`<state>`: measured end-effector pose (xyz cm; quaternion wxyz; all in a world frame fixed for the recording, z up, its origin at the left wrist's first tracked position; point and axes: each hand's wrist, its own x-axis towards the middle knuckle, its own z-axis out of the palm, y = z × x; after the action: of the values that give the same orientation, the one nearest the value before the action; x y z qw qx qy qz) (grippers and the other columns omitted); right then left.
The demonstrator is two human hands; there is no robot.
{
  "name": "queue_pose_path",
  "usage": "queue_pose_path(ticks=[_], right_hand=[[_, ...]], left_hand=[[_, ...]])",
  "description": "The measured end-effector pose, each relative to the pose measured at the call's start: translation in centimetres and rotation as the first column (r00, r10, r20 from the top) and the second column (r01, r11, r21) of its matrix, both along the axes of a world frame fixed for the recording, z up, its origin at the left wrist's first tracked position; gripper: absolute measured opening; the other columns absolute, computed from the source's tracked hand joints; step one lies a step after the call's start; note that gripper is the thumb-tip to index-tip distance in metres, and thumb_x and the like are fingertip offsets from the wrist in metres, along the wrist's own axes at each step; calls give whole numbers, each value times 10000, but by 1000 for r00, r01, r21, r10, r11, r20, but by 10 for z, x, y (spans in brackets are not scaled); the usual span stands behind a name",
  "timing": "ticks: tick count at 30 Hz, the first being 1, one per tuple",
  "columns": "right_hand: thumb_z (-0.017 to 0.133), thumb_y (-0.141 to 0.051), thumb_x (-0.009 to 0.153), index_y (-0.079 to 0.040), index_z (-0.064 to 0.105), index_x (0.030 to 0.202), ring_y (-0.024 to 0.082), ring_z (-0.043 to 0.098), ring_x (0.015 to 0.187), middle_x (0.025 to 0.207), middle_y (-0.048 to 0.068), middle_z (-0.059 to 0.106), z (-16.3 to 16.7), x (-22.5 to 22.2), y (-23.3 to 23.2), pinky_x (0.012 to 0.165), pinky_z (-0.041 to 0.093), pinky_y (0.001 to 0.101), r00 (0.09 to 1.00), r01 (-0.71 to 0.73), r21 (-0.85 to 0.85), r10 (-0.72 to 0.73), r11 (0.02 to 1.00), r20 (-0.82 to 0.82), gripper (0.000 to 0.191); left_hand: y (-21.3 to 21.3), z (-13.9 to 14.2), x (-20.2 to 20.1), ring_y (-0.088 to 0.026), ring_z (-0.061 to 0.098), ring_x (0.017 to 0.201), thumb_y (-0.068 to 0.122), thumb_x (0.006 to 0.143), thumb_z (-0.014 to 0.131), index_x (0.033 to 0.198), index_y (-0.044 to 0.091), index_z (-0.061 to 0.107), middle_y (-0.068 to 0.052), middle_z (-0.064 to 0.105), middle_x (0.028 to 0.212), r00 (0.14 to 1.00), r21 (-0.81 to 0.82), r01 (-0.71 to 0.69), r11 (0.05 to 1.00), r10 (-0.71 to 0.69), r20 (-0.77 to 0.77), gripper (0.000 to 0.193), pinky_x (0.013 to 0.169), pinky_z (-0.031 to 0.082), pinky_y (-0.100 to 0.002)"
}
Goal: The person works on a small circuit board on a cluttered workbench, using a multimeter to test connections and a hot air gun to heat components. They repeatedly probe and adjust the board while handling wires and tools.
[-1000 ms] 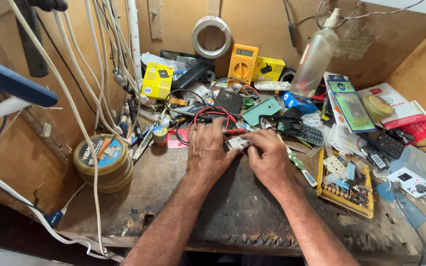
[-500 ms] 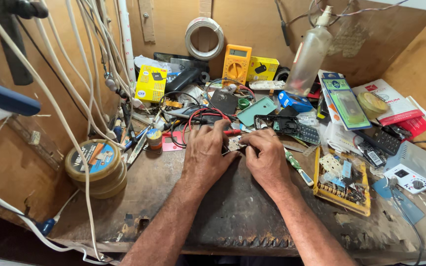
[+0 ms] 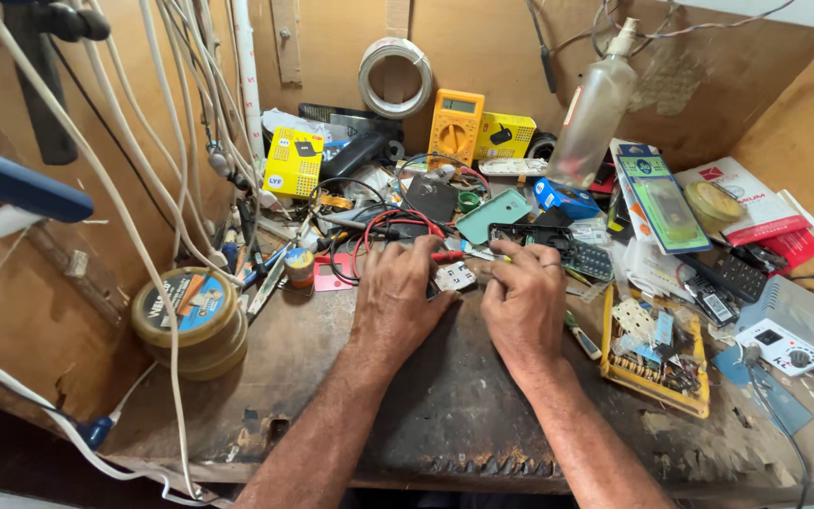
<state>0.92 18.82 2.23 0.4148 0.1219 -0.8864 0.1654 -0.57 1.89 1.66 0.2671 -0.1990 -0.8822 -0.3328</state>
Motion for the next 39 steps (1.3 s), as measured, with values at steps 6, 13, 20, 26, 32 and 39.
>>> queue_pose_path(ticks=[6,13,20,26,32,39], right_hand=[[624,58,774,-46,792,889,310,619,1062,1099,100,757,-1,3,4,944,498,425,999,-39,-70,38,997,-7,228],[618,65,761,-43,790,917,328,626,1042,1056,116,747,3,11,6,941,493,437,994,-104,-87,102,991,-28,256],[601,65,795,1,761,900,328,635,1029,1029,129,742,9,16,9,943,495,432,994,-103,-116,99,988,-39,202],[590,58,838,11,746,895,319,650,999,1009,127,745,11,16,10,939,496,432,994,-101,-149,95,984,-44,172],[563,61,835,14,742,950,325,647,1015,1032,139,739,11,15,11,916,509,427,996,-83,-180,77,980,-39,218],[565,41,852,-12,757,958,327,658,975,1011,130,749,11,14,13,894,520,431,998,-57,-216,51,975,-34,226]], left_hand=[[0,0,4,-324,610,1031,216,685,903,1151,74,623,-112,681,1022,992,12,82,997,-81,-96,562,889,457,-474],[8,-1,4,-329,681,858,187,803,782,1077,45,688,-140,722,871,986,-138,55,989,-76,-151,323,789,520,-450],[14,-8,-3,-317,705,793,84,924,617,908,39,656,-149,709,776,977,-257,-29,966,-27,-213,61,749,544,-439],[12,-2,-3,-319,705,805,-13,815,603,926,35,662,-142,705,789,962,-269,-10,963,-64,-264,134,748,554,-435],[10,16,0,-346,738,788,36,837,717,963,21,777,-184,748,817,998,166,0,986,9,-57,141,701,554,-445],[9,10,-16,-234,765,742,140,784,830,1021,21,789,-137,816,844,808,478,5,878,-286,516,267,663,593,-396]])
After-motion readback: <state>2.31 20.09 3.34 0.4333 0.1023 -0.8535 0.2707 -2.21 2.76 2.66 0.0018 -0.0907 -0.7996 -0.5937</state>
